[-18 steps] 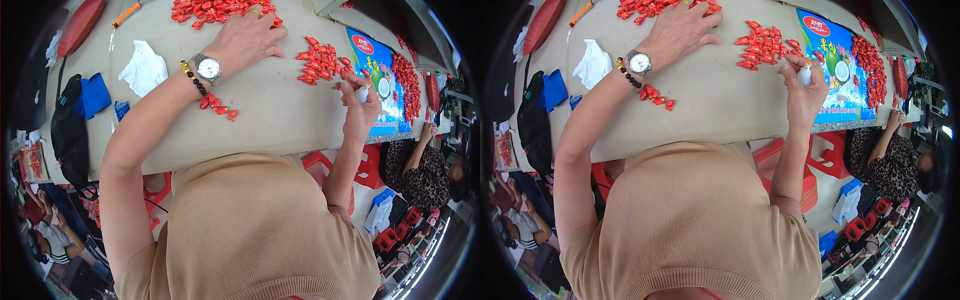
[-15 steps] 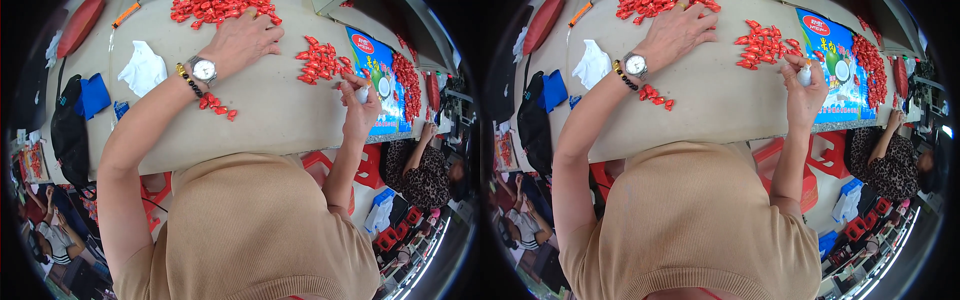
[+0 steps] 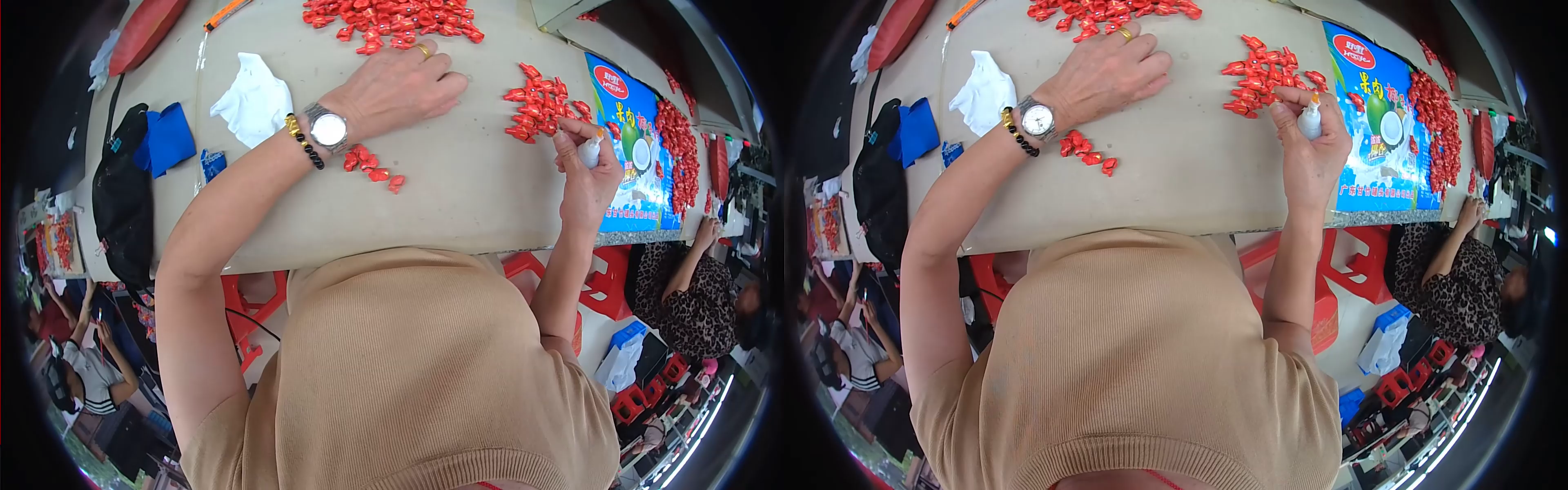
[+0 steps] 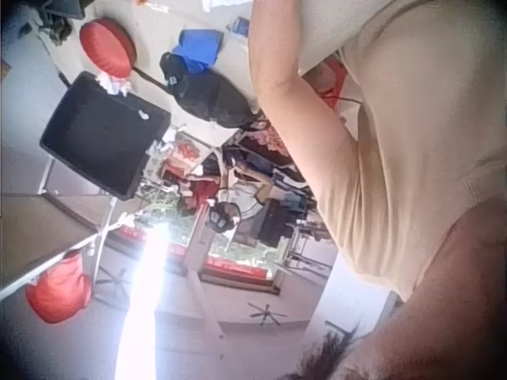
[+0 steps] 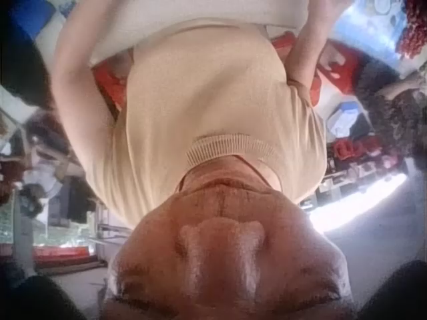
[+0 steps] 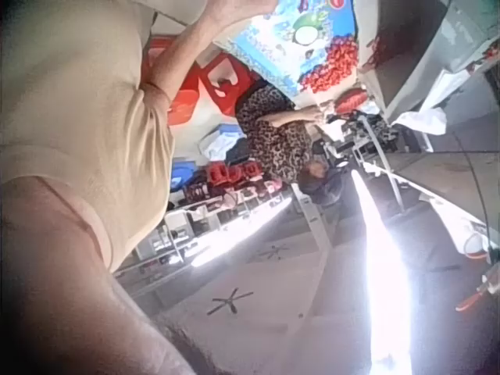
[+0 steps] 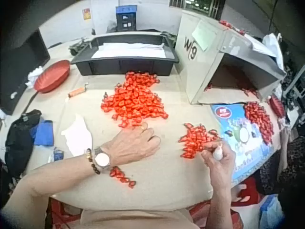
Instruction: The person applies adhesive from a dispenser bottle onto small plastic toy components and presses the pieces together by hand to assemble them.
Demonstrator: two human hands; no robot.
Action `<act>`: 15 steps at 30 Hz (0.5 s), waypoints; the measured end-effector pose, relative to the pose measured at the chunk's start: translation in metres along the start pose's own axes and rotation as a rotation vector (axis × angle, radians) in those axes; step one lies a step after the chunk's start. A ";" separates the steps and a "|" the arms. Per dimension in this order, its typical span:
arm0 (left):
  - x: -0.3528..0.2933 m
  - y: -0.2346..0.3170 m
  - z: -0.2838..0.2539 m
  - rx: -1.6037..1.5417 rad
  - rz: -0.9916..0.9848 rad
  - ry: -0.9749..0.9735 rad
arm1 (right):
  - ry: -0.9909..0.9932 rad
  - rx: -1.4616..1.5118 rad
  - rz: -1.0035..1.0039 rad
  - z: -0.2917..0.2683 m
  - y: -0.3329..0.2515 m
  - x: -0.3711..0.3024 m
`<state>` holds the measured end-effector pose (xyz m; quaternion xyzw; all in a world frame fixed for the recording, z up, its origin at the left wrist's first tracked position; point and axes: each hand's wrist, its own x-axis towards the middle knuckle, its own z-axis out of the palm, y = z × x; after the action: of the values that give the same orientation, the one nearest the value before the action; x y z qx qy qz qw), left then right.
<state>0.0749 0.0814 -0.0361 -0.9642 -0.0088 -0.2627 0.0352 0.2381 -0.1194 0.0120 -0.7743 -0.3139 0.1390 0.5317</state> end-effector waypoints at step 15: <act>-0.002 0.003 -0.007 0.028 -0.059 -0.042 | -0.078 0.077 0.046 0.007 -0.013 -0.010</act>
<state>0.0703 0.0776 -0.0314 -0.9683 -0.0415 -0.2431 0.0409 0.2221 -0.1175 0.0197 -0.7543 -0.3107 0.1930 0.5451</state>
